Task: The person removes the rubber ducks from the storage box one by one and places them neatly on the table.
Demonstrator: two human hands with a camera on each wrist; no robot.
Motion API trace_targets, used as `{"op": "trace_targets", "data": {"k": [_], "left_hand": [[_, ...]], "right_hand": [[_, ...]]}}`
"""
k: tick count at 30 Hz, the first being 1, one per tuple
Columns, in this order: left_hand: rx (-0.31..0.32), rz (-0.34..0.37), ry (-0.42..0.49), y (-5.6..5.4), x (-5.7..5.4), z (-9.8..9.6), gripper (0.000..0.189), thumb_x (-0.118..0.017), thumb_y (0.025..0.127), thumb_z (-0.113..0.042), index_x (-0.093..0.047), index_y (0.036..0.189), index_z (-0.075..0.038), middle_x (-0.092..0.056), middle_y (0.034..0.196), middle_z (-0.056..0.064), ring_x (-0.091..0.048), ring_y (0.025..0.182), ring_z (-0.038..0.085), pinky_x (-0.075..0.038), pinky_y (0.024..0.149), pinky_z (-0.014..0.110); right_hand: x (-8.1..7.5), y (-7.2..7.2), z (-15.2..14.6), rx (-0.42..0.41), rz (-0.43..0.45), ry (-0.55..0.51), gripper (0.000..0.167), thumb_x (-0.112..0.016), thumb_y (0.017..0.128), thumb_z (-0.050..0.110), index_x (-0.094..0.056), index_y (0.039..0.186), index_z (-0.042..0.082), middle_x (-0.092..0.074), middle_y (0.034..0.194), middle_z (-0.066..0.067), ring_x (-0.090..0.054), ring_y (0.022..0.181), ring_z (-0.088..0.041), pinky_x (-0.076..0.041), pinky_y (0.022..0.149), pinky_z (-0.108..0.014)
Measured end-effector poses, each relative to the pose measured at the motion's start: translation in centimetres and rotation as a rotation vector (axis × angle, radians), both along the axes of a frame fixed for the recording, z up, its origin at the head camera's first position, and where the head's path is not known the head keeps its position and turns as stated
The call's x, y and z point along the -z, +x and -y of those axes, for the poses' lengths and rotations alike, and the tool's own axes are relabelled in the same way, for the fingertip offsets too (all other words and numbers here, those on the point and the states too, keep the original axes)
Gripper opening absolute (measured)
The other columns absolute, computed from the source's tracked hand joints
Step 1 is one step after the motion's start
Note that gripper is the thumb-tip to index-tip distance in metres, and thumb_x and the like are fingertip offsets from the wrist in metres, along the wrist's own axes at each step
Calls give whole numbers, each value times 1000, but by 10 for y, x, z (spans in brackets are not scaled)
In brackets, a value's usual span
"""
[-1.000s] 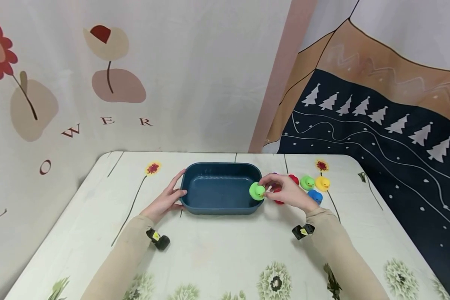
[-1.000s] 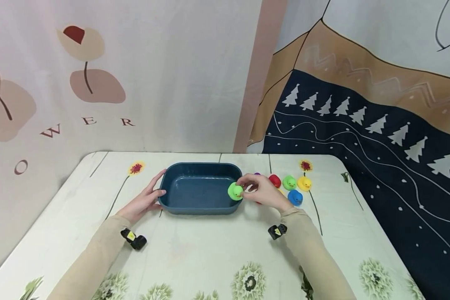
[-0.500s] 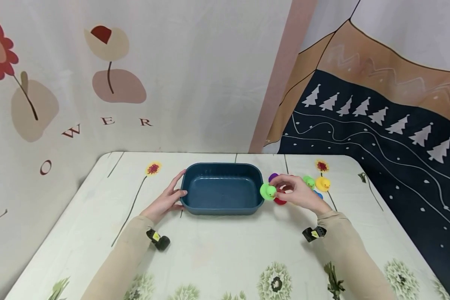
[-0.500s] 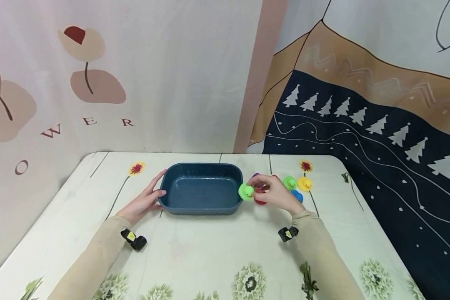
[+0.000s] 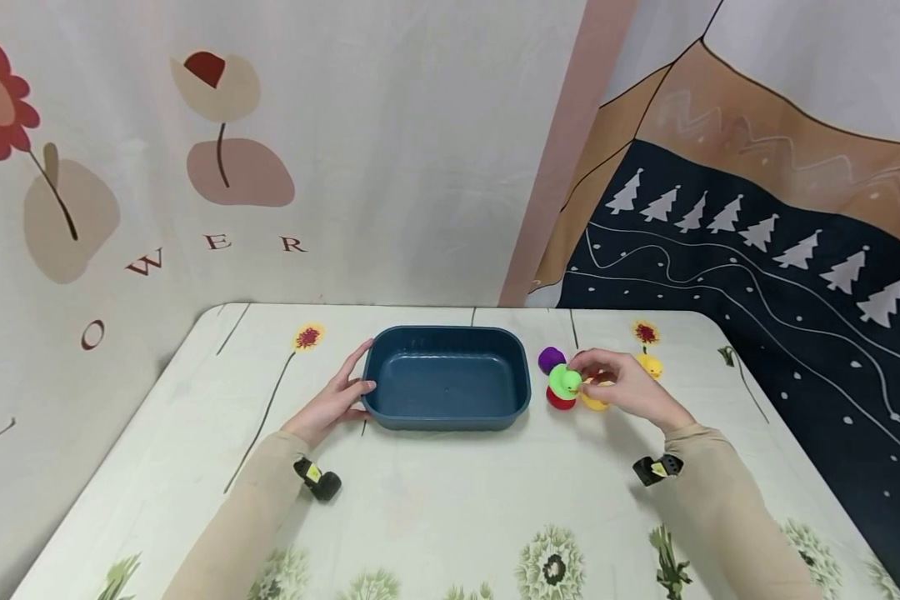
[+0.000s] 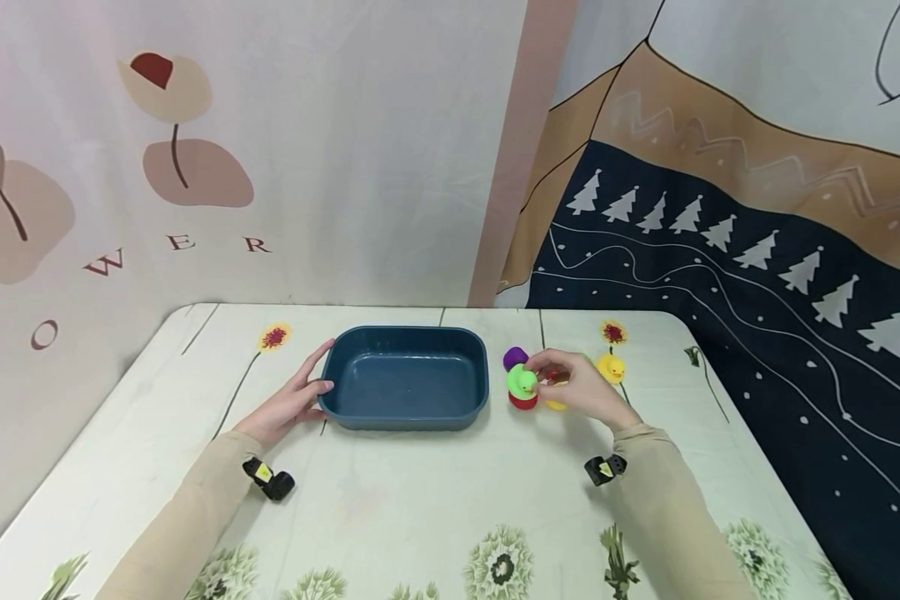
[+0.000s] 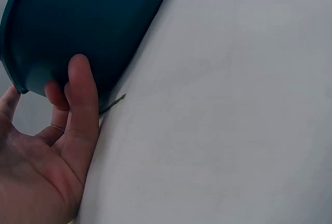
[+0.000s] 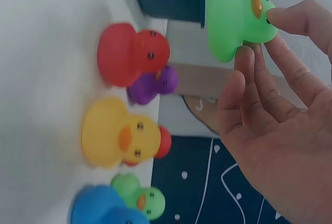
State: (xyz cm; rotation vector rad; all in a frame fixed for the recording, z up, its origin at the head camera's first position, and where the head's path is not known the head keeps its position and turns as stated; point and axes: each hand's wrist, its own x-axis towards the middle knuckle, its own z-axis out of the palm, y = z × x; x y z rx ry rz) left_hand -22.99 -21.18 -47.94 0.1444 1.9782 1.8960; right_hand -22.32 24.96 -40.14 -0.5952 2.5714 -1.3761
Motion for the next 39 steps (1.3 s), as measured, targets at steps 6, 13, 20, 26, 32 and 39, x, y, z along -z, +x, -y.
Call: {"op": "trace_targets", "data": {"k": [6, 13, 20, 26, 32, 39], "left_hand": [[-1, 1, -2, 0, 0, 0, 72, -51, 99, -18, -11, 153, -44, -25, 149, 29, -47, 119, 39, -49, 89, 46], [-3, 1, 2, 0, -1, 0, 73, -52, 99, -18, -11, 153, -44, -28, 148, 29, -50, 115, 36, -50, 86, 42], [-9, 3, 1, 0, -1, 0, 73, -53, 98, -18, -12, 153, -44, -22, 151, 27, -51, 113, 35, -50, 85, 41], [-5, 1, 0, 0, -1, 0, 72, -52, 99, -19, -12, 153, -44, -12, 154, 26, -50, 115, 37, -50, 87, 44], [-3, 2, 2, 1, -2, -1, 72, -51, 99, -18, -12, 153, -43, -8, 156, 24, -48, 117, 39, -49, 88, 44], [-4, 4, -2, 1, -2, -1, 72, -52, 99, -19, -12, 153, -44, -8, 156, 24, -49, 116, 39, -50, 87, 43]], "right_hand": [[0, 1, -16, 5, -28, 22, 24, -65, 88, 3, -66, 112, 1, -64, 107, -10, -55, 95, -26, -49, 81, -31], [1, 4, -31, 26, -44, 53, 25, -65, 88, 2, -66, 113, 1, -64, 107, -10, -56, 94, -23, -49, 80, -27], [0, 7, -44, 51, -31, 88, 26, -64, 89, 3, -64, 115, 0, -61, 112, -13, -54, 96, -27, -48, 82, -25], [-1, 10, -56, 82, -26, 118, 27, -64, 90, 5, -63, 116, -1, -60, 113, -14, -54, 95, -25, -48, 81, -22], [-5, 12, -73, 100, -38, 132, 29, -63, 90, 3, -61, 118, -3, -60, 114, -15, -55, 93, -20, -48, 80, -20], [-6, 13, -92, 102, -94, 144, 29, -64, 90, 2, -61, 119, -3, -60, 115, -15, -55, 90, -13, -47, 77, -18]]}}
